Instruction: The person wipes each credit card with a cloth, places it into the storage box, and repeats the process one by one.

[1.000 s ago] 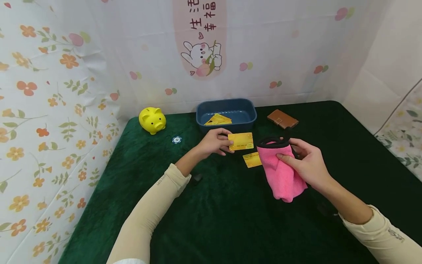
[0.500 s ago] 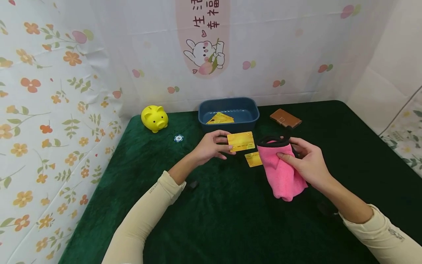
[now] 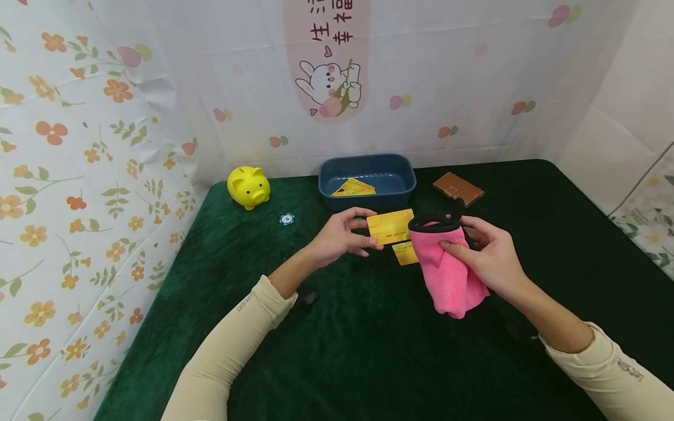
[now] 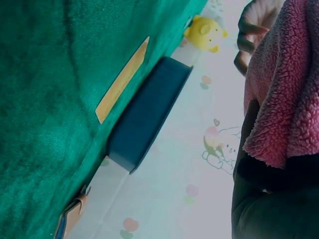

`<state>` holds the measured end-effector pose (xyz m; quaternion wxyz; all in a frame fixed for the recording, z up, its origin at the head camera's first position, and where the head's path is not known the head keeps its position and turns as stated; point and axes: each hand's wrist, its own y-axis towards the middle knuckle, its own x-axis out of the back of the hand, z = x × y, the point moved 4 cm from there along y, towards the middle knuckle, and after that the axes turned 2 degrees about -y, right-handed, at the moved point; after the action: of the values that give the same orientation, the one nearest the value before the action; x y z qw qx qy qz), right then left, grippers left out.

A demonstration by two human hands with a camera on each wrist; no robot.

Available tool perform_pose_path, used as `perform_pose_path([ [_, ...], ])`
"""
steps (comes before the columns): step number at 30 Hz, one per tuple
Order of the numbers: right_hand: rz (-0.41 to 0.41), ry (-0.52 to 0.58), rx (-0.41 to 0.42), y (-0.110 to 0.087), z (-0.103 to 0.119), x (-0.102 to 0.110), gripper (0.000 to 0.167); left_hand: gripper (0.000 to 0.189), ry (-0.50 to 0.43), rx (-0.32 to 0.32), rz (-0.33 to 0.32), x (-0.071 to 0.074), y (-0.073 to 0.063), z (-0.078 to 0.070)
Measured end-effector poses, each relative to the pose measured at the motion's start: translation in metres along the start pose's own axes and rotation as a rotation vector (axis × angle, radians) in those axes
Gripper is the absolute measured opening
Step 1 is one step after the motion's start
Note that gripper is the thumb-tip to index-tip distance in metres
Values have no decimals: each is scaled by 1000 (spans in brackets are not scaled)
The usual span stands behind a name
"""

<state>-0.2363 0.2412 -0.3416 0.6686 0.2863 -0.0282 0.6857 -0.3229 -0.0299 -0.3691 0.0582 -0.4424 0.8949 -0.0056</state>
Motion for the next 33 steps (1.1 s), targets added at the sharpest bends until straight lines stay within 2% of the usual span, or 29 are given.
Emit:
perform_pose_path([
  [4,-3,-3,0,0,-1,0,48,52,8,-9,20,-3,-3,-1],
  [12,-4,-20,-5,1,-2,-2,48,52,19,-67,70,-13,-2,-5],
  [18,-11,-34,9,1,-1,-1,48,50,22,-96,60,-18,-4,-7],
  [33,-36,-41,19,8,2,-3,49,49,28,-131,60,-19,-6,-6],
])
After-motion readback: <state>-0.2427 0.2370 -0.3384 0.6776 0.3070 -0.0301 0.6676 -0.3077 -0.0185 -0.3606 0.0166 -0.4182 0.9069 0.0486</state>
